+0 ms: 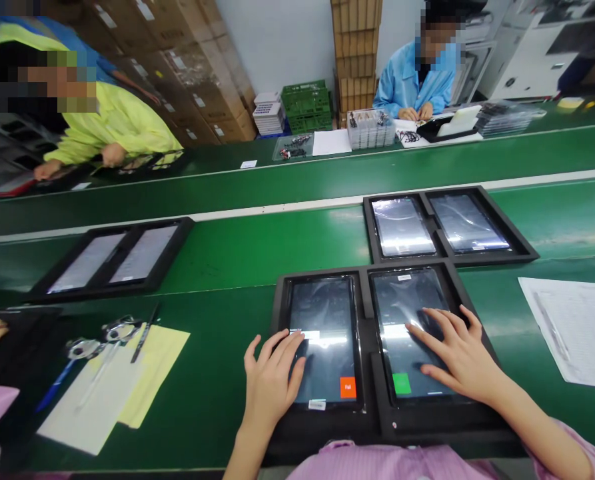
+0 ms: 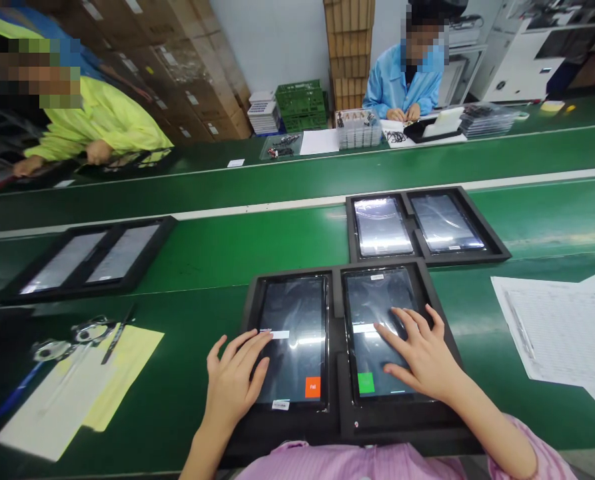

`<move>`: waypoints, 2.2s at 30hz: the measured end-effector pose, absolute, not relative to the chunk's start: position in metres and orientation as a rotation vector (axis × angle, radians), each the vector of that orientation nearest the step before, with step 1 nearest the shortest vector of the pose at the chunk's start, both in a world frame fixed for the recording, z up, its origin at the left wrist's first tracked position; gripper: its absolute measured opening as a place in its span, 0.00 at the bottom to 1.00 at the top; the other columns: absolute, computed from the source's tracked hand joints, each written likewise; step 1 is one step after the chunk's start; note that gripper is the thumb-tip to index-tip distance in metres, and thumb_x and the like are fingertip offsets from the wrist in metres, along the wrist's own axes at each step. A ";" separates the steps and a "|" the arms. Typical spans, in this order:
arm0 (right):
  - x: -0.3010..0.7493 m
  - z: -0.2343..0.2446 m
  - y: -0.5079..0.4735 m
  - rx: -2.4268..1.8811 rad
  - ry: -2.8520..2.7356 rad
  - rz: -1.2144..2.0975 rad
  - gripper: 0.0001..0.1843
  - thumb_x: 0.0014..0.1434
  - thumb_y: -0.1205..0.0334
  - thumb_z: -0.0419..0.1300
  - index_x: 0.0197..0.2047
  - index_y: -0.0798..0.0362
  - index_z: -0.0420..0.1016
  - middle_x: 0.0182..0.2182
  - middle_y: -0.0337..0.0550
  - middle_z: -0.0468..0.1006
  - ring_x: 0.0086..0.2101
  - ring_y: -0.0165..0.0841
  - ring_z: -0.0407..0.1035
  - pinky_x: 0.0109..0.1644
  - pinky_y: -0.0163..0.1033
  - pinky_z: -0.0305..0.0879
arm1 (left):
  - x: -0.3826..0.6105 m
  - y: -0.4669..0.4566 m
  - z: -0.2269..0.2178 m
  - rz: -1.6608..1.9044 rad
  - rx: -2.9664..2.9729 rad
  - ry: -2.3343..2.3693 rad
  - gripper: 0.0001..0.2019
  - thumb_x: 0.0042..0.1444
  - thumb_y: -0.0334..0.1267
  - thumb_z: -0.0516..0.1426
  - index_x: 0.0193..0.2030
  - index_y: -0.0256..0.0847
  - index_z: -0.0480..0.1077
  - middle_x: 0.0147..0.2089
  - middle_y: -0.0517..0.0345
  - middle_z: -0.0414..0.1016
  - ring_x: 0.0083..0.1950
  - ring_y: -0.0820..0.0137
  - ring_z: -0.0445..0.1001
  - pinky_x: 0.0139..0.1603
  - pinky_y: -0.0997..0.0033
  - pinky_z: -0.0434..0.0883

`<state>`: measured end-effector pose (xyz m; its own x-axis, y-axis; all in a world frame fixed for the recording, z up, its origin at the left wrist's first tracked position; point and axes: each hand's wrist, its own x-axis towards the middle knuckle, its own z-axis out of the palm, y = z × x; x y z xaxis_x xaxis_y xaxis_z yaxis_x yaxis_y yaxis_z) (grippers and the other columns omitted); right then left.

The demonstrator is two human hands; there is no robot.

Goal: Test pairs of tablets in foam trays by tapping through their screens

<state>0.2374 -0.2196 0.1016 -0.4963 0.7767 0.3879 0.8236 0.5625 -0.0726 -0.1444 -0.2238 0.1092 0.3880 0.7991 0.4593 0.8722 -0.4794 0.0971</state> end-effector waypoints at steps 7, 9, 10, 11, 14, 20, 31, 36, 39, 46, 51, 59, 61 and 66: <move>0.262 0.106 -0.180 -1.497 -2.368 -0.257 0.29 0.71 0.43 0.41 0.57 0.52 0.72 0.53 0.56 0.66 0.52 0.48 0.60 0.61 0.60 0.47 | -0.145 -0.179 0.123 -0.691 -2.677 -1.555 0.17 0.69 0.41 0.47 0.60 0.41 0.66 0.60 0.48 0.72 0.60 0.60 0.70 0.62 0.57 0.66; 0.267 0.103 -0.159 -1.525 -2.385 -0.235 0.27 0.71 0.45 0.42 0.56 0.52 0.73 0.52 0.57 0.67 0.52 0.48 0.60 0.60 0.60 0.49 | -0.132 -0.150 0.126 -0.570 -2.841 -1.507 0.17 0.70 0.41 0.46 0.59 0.41 0.66 0.60 0.48 0.71 0.60 0.61 0.71 0.59 0.60 0.69; 0.267 0.101 -0.150 -1.543 -2.376 -0.227 0.27 0.71 0.45 0.42 0.56 0.52 0.73 0.52 0.57 0.66 0.52 0.49 0.59 0.60 0.60 0.50 | -0.122 -0.136 0.127 -0.499 -2.913 -1.454 0.17 0.70 0.41 0.46 0.60 0.40 0.66 0.61 0.48 0.70 0.61 0.61 0.70 0.60 0.59 0.70; 0.267 0.099 -0.142 -1.566 -2.356 -0.226 0.27 0.70 0.45 0.43 0.56 0.52 0.73 0.53 0.58 0.66 0.53 0.49 0.59 0.59 0.60 0.51 | -0.112 -0.123 0.127 -0.432 -2.973 -1.380 0.18 0.70 0.42 0.47 0.60 0.39 0.65 0.62 0.46 0.69 0.62 0.60 0.70 0.61 0.58 0.70; 0.265 0.096 -0.131 -1.623 -2.295 -0.269 0.26 0.70 0.46 0.45 0.58 0.52 0.72 0.55 0.58 0.65 0.54 0.49 0.57 0.58 0.59 0.53 | -0.085 -0.100 0.124 -0.311 -3.050 -1.130 0.22 0.68 0.48 0.51 0.61 0.33 0.64 0.65 0.40 0.65 0.66 0.53 0.66 0.65 0.52 0.66; 0.265 0.098 -0.138 -1.462 -2.291 -0.257 0.24 0.71 0.49 0.44 0.46 0.48 0.81 0.52 0.53 0.65 0.52 0.46 0.59 0.60 0.58 0.51 | -0.081 -0.110 0.113 -0.444 -3.057 -0.931 0.28 0.66 0.60 0.47 0.51 0.34 0.68 0.56 0.37 0.73 0.57 0.50 0.73 0.58 0.48 0.67; 0.267 0.097 -0.139 -1.478 -2.207 -0.084 0.23 0.72 0.51 0.44 0.45 0.48 0.79 0.53 0.53 0.65 0.53 0.46 0.59 0.58 0.56 0.54 | -0.088 -0.110 0.119 -0.714 -3.110 -0.942 0.29 0.68 0.60 0.38 0.39 0.38 0.67 0.41 0.46 0.76 0.42 0.59 0.75 0.50 0.56 0.67; 0.269 0.093 -0.139 -1.609 -2.104 -0.014 0.22 0.70 0.51 0.44 0.56 0.49 0.74 0.53 0.55 0.66 0.53 0.47 0.60 0.54 0.54 0.59 | -0.100 -0.106 0.120 -0.782 -2.888 -1.168 0.29 0.71 0.54 0.36 0.43 0.39 0.72 0.40 0.51 0.76 0.41 0.62 0.73 0.49 0.58 0.62; 0.268 0.092 -0.139 -1.607 -2.139 -0.015 0.23 0.71 0.50 0.44 0.56 0.49 0.74 0.54 0.55 0.65 0.54 0.47 0.59 0.55 0.55 0.58 | -0.104 -0.103 0.117 -0.766 -2.828 -1.255 0.31 0.71 0.54 0.34 0.47 0.42 0.75 0.42 0.50 0.75 0.44 0.61 0.73 0.50 0.56 0.61; 0.266 0.097 -0.140 -1.552 -2.202 -0.094 0.21 0.71 0.50 0.45 0.52 0.46 0.77 0.54 0.53 0.63 0.53 0.47 0.59 0.55 0.55 0.57 | -0.104 -0.096 0.119 -0.848 -2.773 -1.394 0.32 0.70 0.57 0.34 0.44 0.43 0.75 0.51 0.47 0.73 0.53 0.57 0.71 0.57 0.48 0.59; 0.268 0.089 -0.127 -1.698 -2.024 -0.036 0.21 0.71 0.55 0.45 0.47 0.57 0.75 0.40 0.53 0.68 0.42 0.43 0.65 0.49 0.47 0.65 | -0.090 -0.068 0.127 -0.482 -3.125 -1.257 0.26 0.71 0.48 0.37 0.52 0.43 0.74 0.59 0.47 0.69 0.58 0.57 0.68 0.56 0.53 0.67; 0.241 0.136 -0.100 -2.183 -2.115 0.431 0.20 0.71 0.60 0.46 0.38 0.60 0.76 0.41 0.57 0.71 0.44 0.44 0.69 0.51 0.42 0.62 | -0.081 -0.051 0.134 -0.311 -3.287 -1.205 0.20 0.68 0.41 0.41 0.50 0.44 0.72 0.54 0.49 0.71 0.46 0.61 0.73 0.48 0.62 0.71; 0.243 0.148 -0.089 -2.226 -2.094 0.597 0.19 0.71 0.61 0.47 0.37 0.60 0.76 0.41 0.56 0.73 0.44 0.42 0.70 0.49 0.40 0.62 | -0.085 -0.048 0.140 -0.398 -3.405 -1.286 0.19 0.68 0.42 0.40 0.49 0.44 0.70 0.52 0.52 0.73 0.47 0.62 0.74 0.50 0.64 0.70; 0.258 0.163 -0.064 -2.225 -2.091 0.871 0.20 0.70 0.52 0.54 0.37 0.60 0.76 0.34 0.49 0.76 0.37 0.38 0.72 0.37 0.35 0.62 | -0.099 -0.037 0.145 -0.503 -3.596 -1.490 0.15 0.61 0.45 0.45 0.47 0.44 0.68 0.56 0.55 0.74 0.57 0.57 0.71 0.58 0.62 0.67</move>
<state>0.2584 -0.0638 0.1629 -0.0174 0.9136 -0.4062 0.9320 -0.1323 -0.3375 -0.0989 -0.0367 0.1447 0.7258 0.6847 -0.0672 0.5038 -0.4624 0.7297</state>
